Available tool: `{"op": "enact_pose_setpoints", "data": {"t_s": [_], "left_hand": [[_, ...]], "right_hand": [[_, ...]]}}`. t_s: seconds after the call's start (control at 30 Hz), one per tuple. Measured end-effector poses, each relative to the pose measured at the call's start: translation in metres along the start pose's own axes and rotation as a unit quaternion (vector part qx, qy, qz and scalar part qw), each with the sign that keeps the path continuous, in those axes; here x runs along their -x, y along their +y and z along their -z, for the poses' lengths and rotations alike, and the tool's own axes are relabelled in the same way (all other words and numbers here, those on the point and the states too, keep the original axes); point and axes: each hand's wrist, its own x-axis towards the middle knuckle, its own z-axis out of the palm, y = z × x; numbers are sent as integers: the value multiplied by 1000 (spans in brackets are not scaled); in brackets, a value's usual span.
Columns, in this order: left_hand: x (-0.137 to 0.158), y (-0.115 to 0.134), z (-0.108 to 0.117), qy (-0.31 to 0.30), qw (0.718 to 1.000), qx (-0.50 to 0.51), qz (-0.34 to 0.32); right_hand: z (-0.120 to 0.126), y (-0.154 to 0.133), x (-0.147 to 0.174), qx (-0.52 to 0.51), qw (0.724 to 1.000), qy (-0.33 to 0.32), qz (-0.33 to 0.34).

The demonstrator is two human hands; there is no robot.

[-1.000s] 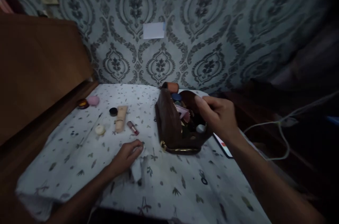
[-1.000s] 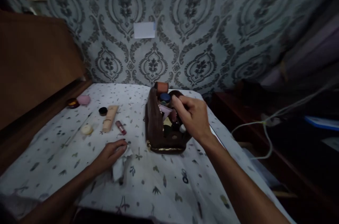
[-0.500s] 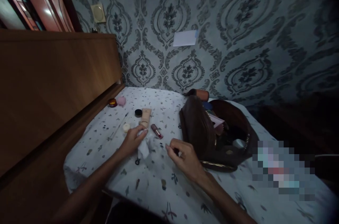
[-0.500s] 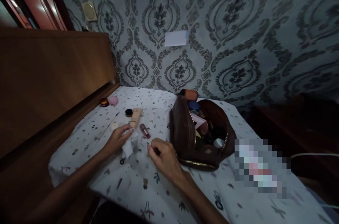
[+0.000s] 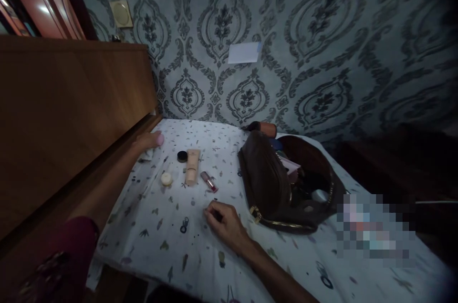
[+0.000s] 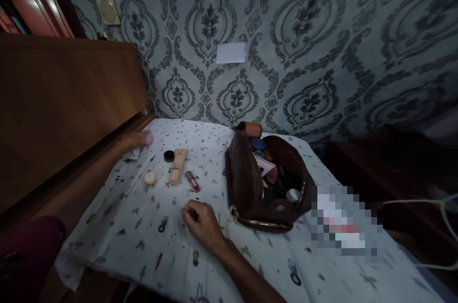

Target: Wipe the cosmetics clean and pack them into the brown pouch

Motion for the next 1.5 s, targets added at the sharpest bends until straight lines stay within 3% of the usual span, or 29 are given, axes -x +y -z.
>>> {"op": "enact_pose_setpoints", "data": {"t_s": [0.17,0.37,0.47,0.57,0.73,0.87,1.07,1.2,1.3,1.5], "left_hand": [[-8,15,-2,-18,999,-39,32],[23,24,0,41,998,-51,2],[58,33,4,69,997,-32,-31],[111,54,-3,92,986,38,-131],[205,104,-39,20,977,-56,-207],[242,124,-67,-10,965,-58,-255],[244,107,-77,-30,956,125,-264],[242,88,-77,-50,935,285,-205],[239,80,-75,-19,919,362,-155],[229,88,-72,74,880,450,-134]], "right_hand": [[-1,3,0,23,1000,6,20],[0,-1,1,5,1000,6,23],[2,-1,1,-18,1000,4,14],[2,0,1,-48,998,27,-2],[0,5,2,-56,996,76,-1],[-3,12,1,-21,997,55,47],[-3,13,1,-12,998,34,42],[0,10,3,-28,998,6,54],[2,11,5,-59,997,-11,58],[-3,16,7,-172,983,-52,37]]}}
